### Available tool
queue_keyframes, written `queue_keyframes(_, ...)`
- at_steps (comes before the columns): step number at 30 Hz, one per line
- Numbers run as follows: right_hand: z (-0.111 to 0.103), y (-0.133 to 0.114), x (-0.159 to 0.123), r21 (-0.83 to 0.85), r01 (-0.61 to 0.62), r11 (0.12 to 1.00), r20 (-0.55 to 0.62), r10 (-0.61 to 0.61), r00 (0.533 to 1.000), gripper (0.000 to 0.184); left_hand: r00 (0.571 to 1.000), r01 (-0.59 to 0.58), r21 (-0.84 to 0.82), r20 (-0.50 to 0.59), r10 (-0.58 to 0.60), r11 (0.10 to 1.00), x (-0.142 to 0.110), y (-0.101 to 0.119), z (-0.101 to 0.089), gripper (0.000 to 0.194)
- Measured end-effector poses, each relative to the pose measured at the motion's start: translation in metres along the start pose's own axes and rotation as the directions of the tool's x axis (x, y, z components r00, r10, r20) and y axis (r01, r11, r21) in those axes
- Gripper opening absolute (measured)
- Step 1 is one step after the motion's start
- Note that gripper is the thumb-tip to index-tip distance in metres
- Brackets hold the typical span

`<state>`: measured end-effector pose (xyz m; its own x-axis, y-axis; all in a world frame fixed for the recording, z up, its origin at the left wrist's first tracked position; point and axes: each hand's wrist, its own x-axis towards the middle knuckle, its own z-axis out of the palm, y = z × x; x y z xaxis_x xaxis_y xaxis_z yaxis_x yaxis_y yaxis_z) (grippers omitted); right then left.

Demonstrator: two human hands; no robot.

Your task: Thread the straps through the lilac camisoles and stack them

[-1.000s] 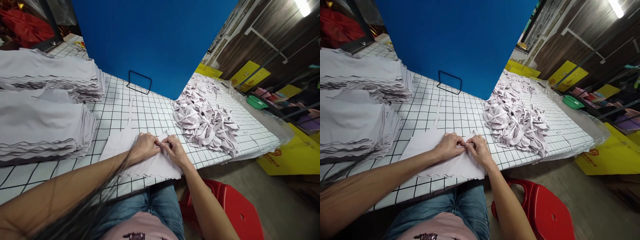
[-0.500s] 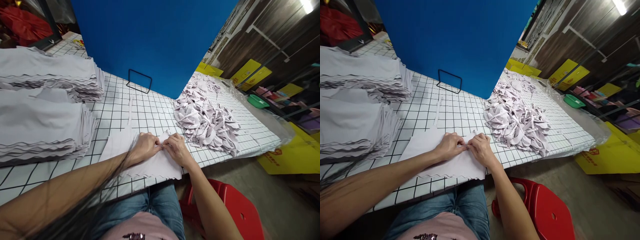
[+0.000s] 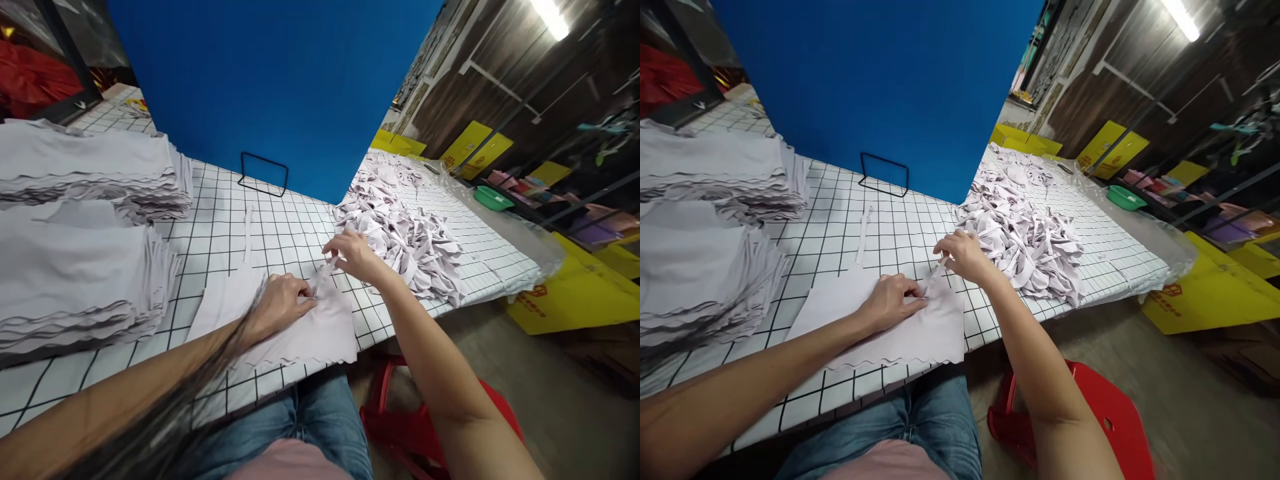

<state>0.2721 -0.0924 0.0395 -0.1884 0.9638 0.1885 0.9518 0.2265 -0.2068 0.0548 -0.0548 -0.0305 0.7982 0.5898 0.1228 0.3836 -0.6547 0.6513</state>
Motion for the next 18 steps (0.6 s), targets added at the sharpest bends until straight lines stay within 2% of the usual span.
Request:
queue_keyframes(3, 0.018, 0.022, 0.016, 0.155, -0.103, 0.983, -0.110, 0.121, 0.987, 0.006, 0.992, -0.064, 0.103, -0.100, 0.075, 0.993, -0.003, 0.000, 0.007, 0.028)
queue_keyframes(6, 0.042, 0.040, 0.025, 0.332, -0.251, 0.909, -0.086, 0.294, 0.952, 0.018, 0.957, -0.193, 0.250, -0.167, 0.239, 0.949, -0.008, 0.004, 0.013, 0.049)
queue_keyframes(9, 0.057, 0.049, 0.027, 0.407, -0.351, 0.843, -0.045, 0.403, 0.914, 0.031, 0.926, -0.333, 0.352, -0.050, 0.373, 0.875, -0.009, 0.005, 0.019, 0.056)
queue_keyframes(13, 0.061, 0.050, 0.031, 0.336, -0.389, 0.858, -0.105, 0.444, 0.890, 0.037, 0.922, -0.387, 0.382, 0.167, 0.349, 0.839, -0.008, 0.002, 0.024, 0.059)
queue_keyframes(18, 0.067, 0.042, 0.039, 0.189, -0.458, 0.868, -0.151, 0.487, 0.860, 0.032, 0.929, -0.366, 0.400, 0.201, 0.310, 0.840, -0.007, 0.003, 0.023, 0.063)
